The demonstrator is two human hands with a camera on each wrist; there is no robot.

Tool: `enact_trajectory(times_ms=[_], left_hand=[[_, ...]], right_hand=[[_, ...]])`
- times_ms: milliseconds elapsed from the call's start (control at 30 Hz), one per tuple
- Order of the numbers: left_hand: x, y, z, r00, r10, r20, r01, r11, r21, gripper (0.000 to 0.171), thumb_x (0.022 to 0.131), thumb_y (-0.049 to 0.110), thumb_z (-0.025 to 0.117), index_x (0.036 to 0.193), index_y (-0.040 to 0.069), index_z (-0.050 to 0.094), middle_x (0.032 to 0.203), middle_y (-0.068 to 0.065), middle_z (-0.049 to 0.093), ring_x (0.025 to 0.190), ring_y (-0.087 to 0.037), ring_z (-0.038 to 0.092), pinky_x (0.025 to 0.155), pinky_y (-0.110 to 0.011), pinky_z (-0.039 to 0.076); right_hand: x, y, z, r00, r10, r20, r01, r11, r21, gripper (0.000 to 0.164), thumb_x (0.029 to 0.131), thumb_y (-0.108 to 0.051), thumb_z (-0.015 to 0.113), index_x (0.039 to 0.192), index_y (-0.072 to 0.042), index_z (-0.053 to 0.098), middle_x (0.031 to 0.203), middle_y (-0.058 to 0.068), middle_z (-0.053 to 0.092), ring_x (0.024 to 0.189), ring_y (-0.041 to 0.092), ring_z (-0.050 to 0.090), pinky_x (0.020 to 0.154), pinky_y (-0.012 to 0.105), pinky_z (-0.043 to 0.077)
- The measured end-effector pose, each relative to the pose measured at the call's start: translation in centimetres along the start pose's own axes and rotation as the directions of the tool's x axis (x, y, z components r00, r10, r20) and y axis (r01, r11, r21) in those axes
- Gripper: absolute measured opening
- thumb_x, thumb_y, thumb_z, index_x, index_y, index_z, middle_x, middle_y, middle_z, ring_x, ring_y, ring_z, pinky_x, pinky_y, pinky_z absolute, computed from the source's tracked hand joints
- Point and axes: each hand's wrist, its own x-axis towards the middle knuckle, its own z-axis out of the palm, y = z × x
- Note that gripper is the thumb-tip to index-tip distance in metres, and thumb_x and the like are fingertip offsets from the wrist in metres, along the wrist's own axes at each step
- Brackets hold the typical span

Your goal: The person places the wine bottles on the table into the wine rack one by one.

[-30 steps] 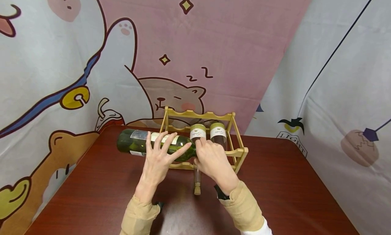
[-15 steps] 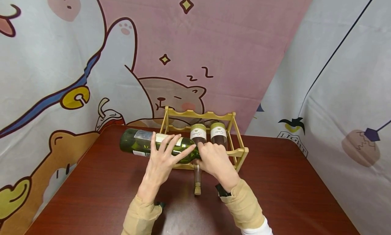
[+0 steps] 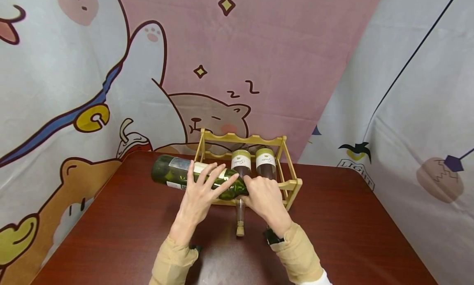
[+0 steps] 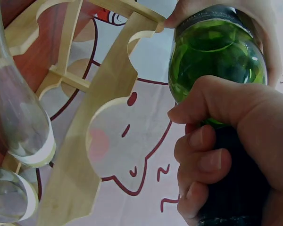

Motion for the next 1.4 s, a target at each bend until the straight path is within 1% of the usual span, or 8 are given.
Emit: enact_trajectory(times_ms=[233, 500, 700, 833, 967, 1167, 1267, 1400], left_hand=[[-0.2, 0.2, 0.3, 0.997, -0.017, 0.073, 0.018, 1.000, -0.004, 0.089, 0.070, -0.007, 0.071, 0.141, 0.037, 0.040, 0.132, 0.001, 0.055, 0.125, -0.022, 0.049, 0.106, -0.067, 0.029], [-0.1, 0.5, 0.3, 0.992, -0.034, 0.119, 0.035, 0.999, -0.008, 0.094, 0.064, -0.001, 0.078, 0.141, 0.037, 0.040, 0.132, 0.002, 0.054, 0.126, -0.022, 0.048, 0.104, -0.069, 0.028], [0.0, 0.7, 0.1, 0.988, -0.048, 0.146, 0.054, 0.998, -0.034, 0.099, 0.056, 0.008, 0.087, 0.140, 0.036, 0.041, 0.132, 0.000, 0.054, 0.129, -0.024, 0.046, 0.103, -0.074, 0.024], [0.0, 0.5, -0.1, 0.986, -0.047, 0.158, 0.055, 0.997, -0.048, 0.104, 0.048, 0.027, 0.094, 0.139, 0.035, 0.043, 0.132, 0.000, 0.055, 0.130, -0.026, 0.045, 0.101, -0.078, 0.020], [-0.1, -0.1, -0.3, 0.987, -0.063, 0.149, 0.073, 0.995, -0.063, 0.104, 0.044, 0.051, 0.091, 0.136, 0.035, 0.046, 0.131, 0.000, 0.055, 0.130, -0.027, 0.044, 0.099, -0.080, 0.019], [-0.1, -0.5, -0.7, 0.985, -0.068, 0.158, 0.091, 0.986, -0.141, 0.099, 0.045, 0.062, 0.084, 0.134, 0.033, 0.050, 0.127, 0.000, 0.057, 0.129, -0.028, 0.045, 0.100, -0.080, 0.015], [-0.2, -0.7, -0.9, 0.985, -0.063, 0.158, 0.093, 0.978, -0.187, 0.094, 0.048, 0.066, 0.081, 0.131, 0.029, 0.053, 0.126, -0.001, 0.059, 0.127, -0.029, 0.047, 0.102, -0.078, 0.018], [-0.2, -1.0, -1.2, 0.990, -0.079, 0.114, 0.108, 0.956, -0.271, 0.075, 0.067, 0.068, 0.068, 0.126, 0.022, 0.059, 0.122, -0.004, 0.061, 0.123, -0.029, 0.051, 0.106, -0.069, 0.026]], right_hand=[[-0.6, 0.5, 0.7, 0.999, 0.035, 0.003, -0.035, 0.999, 0.013, 0.033, 0.061, -0.033, 0.084, 0.075, -0.013, 0.061, 0.062, 0.004, 0.063, 0.052, 0.023, 0.061, 0.040, 0.035, 0.038], [-1.5, 0.9, 1.2, 0.998, 0.069, -0.002, -0.069, 0.996, 0.055, 0.039, 0.057, -0.034, 0.087, 0.085, -0.015, 0.067, 0.072, 0.004, 0.069, 0.059, 0.024, 0.064, 0.046, 0.038, 0.045], [-1.9, 0.9, 1.3, 0.992, 0.123, 0.035, -0.126, 0.986, 0.106, 0.040, 0.058, -0.033, 0.088, 0.089, -0.017, 0.068, 0.077, 0.005, 0.070, 0.063, 0.026, 0.066, 0.048, 0.041, 0.048], [-2.3, 1.1, 1.3, 0.986, 0.152, 0.070, -0.160, 0.977, 0.138, 0.036, 0.061, -0.033, 0.086, 0.088, -0.016, 0.069, 0.074, 0.004, 0.069, 0.062, 0.025, 0.065, 0.048, 0.041, 0.048], [-2.7, 1.6, 1.2, 0.980, 0.169, 0.108, -0.186, 0.968, 0.168, 0.033, 0.063, -0.032, 0.085, 0.087, -0.016, 0.068, 0.075, 0.003, 0.070, 0.062, 0.023, 0.065, 0.049, 0.039, 0.048], [-3.7, 2.6, 1.1, 0.976, 0.184, 0.118, -0.202, 0.964, 0.172, 0.028, 0.062, -0.026, 0.083, 0.082, -0.017, 0.066, 0.070, 0.003, 0.069, 0.058, 0.024, 0.063, 0.047, 0.039, 0.045], [-4.4, 2.9, 1.1, 0.974, 0.191, 0.125, -0.210, 0.964, 0.164, 0.027, 0.061, -0.025, 0.082, 0.080, -0.017, 0.066, 0.068, 0.004, 0.068, 0.057, 0.025, 0.063, 0.046, 0.038, 0.044], [-5.3, 3.4, 1.1, 0.963, 0.216, 0.161, -0.242, 0.957, 0.163, 0.029, 0.061, -0.027, 0.084, 0.083, -0.018, 0.067, 0.069, 0.004, 0.068, 0.059, 0.023, 0.063, 0.047, 0.038, 0.044]])
